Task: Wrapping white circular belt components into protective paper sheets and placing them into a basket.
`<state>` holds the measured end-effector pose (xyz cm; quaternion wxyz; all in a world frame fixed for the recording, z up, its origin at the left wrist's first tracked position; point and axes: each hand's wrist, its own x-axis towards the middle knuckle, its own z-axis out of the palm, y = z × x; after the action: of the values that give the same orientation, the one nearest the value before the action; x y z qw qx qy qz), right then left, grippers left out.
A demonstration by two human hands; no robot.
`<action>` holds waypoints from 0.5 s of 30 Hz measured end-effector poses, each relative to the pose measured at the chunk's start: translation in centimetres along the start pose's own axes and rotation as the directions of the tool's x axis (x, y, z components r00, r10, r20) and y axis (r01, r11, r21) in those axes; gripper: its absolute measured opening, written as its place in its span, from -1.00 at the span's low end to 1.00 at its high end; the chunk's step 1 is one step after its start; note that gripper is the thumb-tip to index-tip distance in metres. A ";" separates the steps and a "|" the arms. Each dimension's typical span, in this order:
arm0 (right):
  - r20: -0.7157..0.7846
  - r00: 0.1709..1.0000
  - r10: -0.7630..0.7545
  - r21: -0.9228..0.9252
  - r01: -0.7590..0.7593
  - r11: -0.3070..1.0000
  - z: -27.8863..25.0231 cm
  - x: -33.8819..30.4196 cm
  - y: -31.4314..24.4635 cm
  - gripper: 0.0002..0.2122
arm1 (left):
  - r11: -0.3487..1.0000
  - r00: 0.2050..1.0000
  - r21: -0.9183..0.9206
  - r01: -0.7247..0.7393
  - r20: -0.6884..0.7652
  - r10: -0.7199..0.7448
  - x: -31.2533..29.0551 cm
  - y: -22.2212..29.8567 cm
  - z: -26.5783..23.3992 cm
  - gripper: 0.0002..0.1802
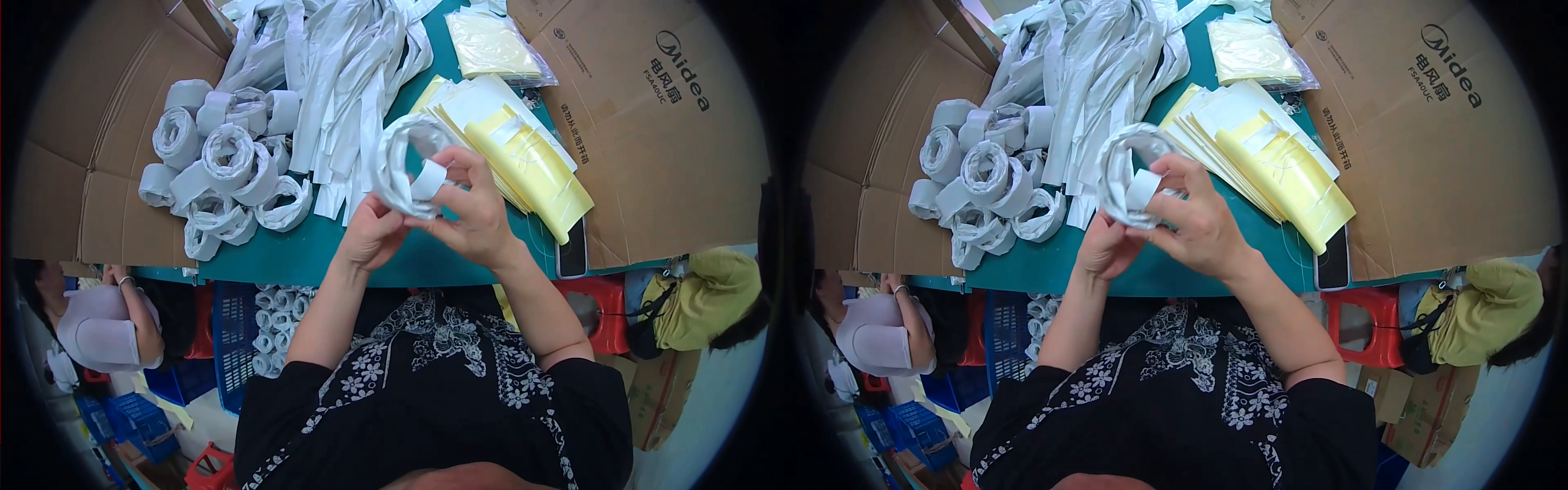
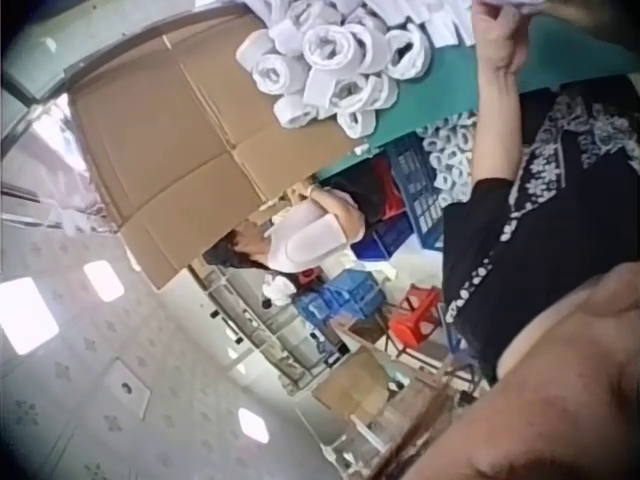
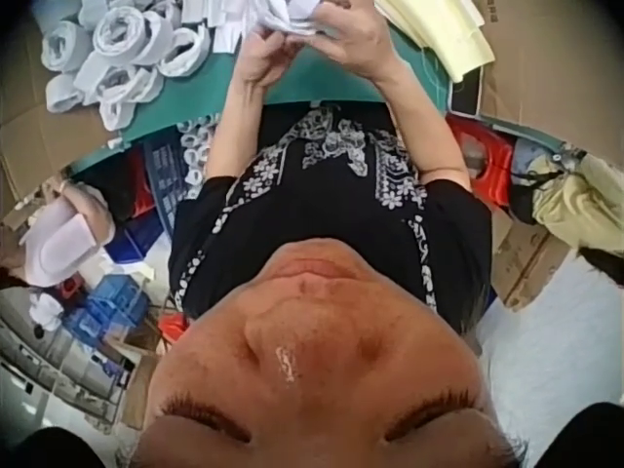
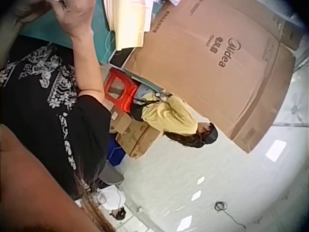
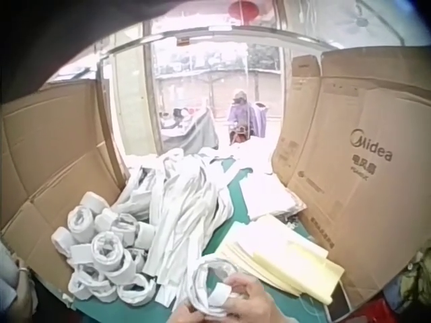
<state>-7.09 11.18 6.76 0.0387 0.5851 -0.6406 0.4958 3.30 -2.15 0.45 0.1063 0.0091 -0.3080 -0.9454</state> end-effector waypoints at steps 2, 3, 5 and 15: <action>-0.040 0.999 -0.012 -0.094 0.009 0.996 -0.2 0.1 0.8 -0.71 | 0.906 0.891 0.318 -0.280 -0.266 0.369 -0.1 -0.4 -0.2 -0.40; -0.007 1.000 -0.017 -0.135 0.016 0.991 -0.6 0.3 0.6 -0.73 | 0.681 0.809 0.649 -0.338 -0.170 0.563 -0.6 0.6 0.0 -0.50; 0.045 0.998 -0.043 -0.185 0.051 0.981 -0.6 0.2 1.1 -0.74 | -0.010 0.770 0.932 -0.361 0.304 0.561 -1.5 4.4 1.3 -0.60; 0.167 0.986 -0.001 -0.197 0.034 0.980 -1.6 0.6 1.4 -0.74 | -0.193 0.812 0.859 -0.473 0.511 0.283 0.0 5.7 5.5 -0.80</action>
<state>-9.28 11.59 7.15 0.0478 0.6232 -0.6828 0.3782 3.94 -3.48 8.27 0.3230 -0.0740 -0.8776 -0.3465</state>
